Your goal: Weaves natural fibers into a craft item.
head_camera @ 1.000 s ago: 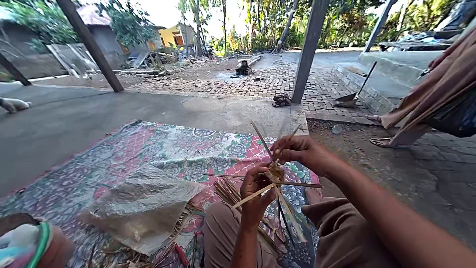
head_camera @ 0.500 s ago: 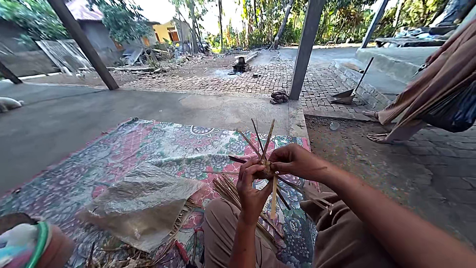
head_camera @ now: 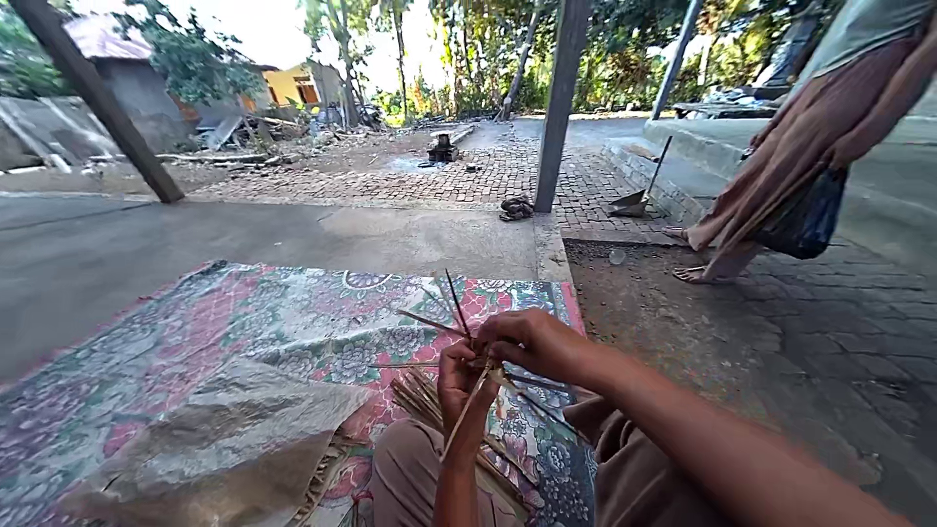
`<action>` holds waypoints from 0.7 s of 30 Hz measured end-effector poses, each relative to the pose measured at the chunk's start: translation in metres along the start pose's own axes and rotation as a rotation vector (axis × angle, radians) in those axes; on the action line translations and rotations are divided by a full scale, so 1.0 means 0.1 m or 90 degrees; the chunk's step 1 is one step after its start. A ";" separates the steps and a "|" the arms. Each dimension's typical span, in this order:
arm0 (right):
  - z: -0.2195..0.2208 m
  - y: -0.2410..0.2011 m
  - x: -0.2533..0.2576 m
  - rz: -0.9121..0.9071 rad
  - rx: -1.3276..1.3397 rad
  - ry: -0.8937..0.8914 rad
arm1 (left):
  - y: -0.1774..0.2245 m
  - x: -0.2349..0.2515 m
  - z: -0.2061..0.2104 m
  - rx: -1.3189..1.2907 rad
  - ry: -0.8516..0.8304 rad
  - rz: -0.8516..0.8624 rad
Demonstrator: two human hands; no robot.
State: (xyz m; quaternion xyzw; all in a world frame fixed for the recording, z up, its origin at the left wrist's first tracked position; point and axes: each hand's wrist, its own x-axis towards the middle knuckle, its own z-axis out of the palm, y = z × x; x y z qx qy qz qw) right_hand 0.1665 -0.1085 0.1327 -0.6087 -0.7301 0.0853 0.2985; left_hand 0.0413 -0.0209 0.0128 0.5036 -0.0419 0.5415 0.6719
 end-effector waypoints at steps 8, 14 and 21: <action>0.37 -0.25 0.18 0.142 0.011 -0.040 | -0.03 0.07 -0.17 0.256 0.063 0.132; 0.39 -0.27 0.24 0.232 0.182 -0.099 | -0.10 0.10 -0.36 0.319 0.031 0.210; -0.12 -0.36 -0.01 0.249 0.366 0.011 | 0.06 0.13 0.12 -0.041 0.115 -0.005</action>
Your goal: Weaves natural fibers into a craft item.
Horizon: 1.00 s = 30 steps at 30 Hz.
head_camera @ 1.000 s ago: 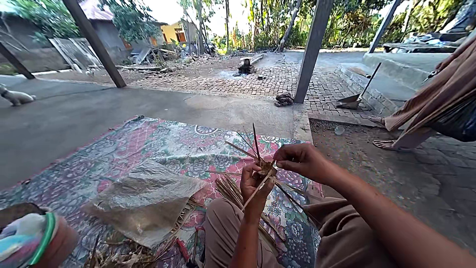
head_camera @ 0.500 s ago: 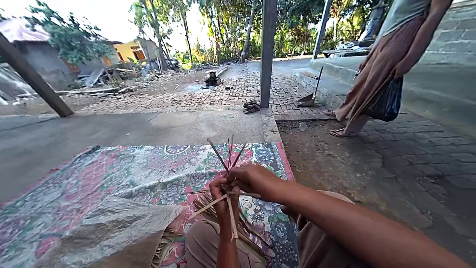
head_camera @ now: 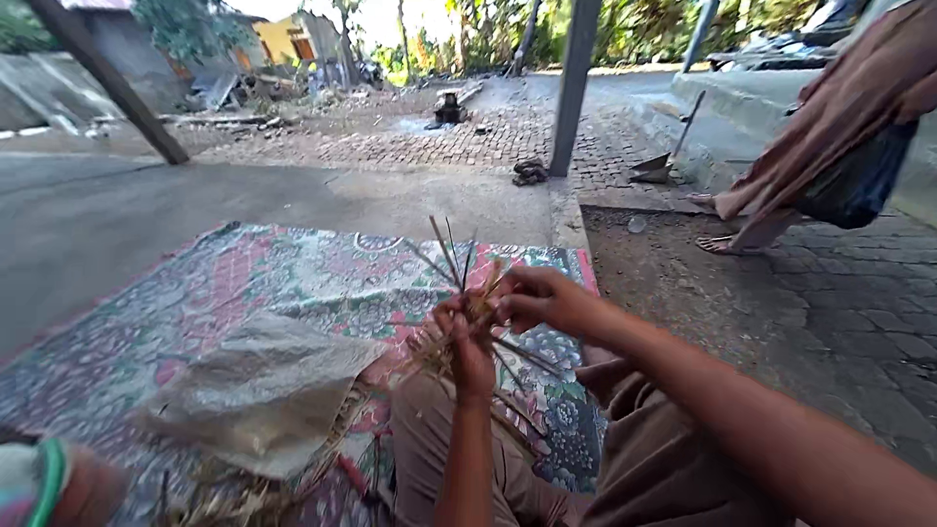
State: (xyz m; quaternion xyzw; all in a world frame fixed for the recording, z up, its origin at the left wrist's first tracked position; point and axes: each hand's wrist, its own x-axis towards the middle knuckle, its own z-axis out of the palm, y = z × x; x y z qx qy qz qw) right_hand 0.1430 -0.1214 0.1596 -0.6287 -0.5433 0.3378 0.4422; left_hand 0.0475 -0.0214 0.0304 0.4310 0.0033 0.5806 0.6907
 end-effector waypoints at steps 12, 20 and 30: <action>-0.11 0.40 0.02 -0.025 -0.196 -0.089 | -0.17 -0.06 0.19 -0.118 -0.001 0.045; -0.06 0.37 0.03 -0.008 -0.140 -0.160 | -0.24 -0.07 0.18 -0.122 0.077 0.072; -0.15 0.45 -0.01 0.091 0.049 -0.143 | -0.17 -0.02 0.26 -0.191 0.128 -0.033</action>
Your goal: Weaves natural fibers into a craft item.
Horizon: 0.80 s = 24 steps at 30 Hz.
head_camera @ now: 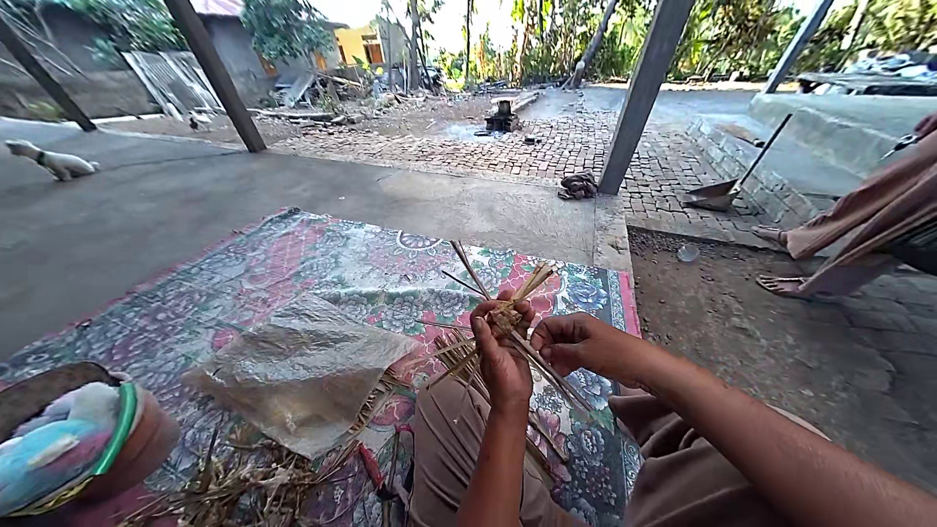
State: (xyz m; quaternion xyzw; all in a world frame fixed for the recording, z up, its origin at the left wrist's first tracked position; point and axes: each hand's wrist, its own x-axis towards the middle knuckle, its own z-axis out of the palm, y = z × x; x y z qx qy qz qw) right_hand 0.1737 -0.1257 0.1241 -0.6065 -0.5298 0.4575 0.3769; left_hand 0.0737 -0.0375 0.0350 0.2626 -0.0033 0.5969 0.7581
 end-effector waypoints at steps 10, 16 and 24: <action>0.40 -0.13 0.18 -0.062 -0.244 0.036 | 0.31 -0.03 -0.10 0.170 -0.034 0.057; 0.72 -0.16 0.48 -0.105 -0.288 0.080 | 0.52 0.16 -0.50 0.136 -0.087 0.126; 0.72 -0.09 0.51 0.006 -0.378 0.013 | 0.62 0.21 -0.53 0.100 -0.017 0.173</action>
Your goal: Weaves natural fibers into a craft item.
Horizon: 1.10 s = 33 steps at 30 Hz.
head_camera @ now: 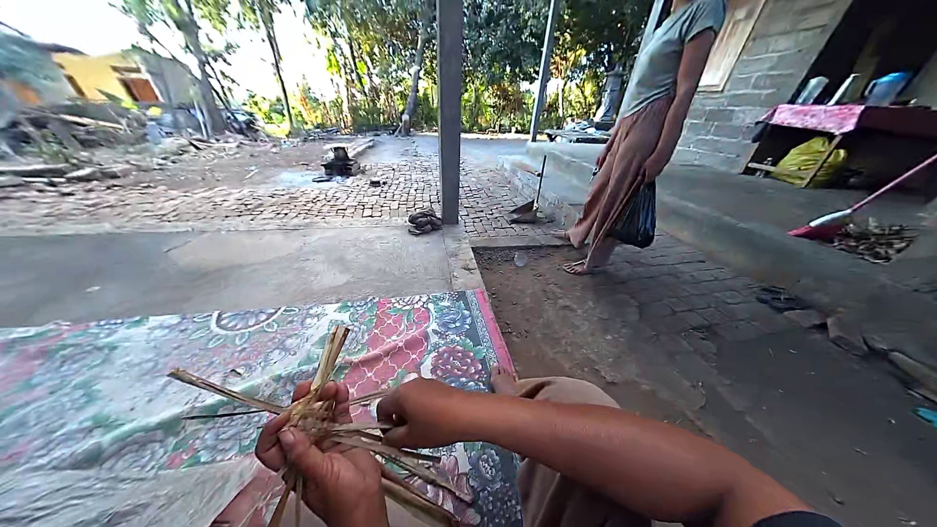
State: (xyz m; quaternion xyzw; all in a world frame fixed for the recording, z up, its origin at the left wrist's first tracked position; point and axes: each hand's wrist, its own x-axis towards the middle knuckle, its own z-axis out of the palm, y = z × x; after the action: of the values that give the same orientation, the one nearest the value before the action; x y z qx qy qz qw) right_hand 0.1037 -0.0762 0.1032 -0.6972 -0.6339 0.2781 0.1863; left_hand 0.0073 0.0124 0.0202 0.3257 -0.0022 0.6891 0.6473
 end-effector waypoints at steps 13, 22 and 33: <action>-0.43 0.18 -0.49 -0.028 0.238 -0.031 | -0.15 -0.27 0.64 -0.019 0.035 -0.094; -0.46 0.40 -0.52 -0.056 0.290 -0.031 | -0.33 -0.30 0.67 -0.052 0.026 -0.027; -0.68 0.41 -0.60 -0.067 0.282 -0.004 | -0.34 -0.32 0.67 -0.056 0.023 -0.049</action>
State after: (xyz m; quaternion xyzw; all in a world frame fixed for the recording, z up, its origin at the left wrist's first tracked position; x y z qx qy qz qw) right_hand 0.1750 -0.1346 0.1399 -0.6046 -0.5935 0.4023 0.3470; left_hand 0.0660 -0.0386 0.0445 0.2844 -0.0084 0.6688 0.6868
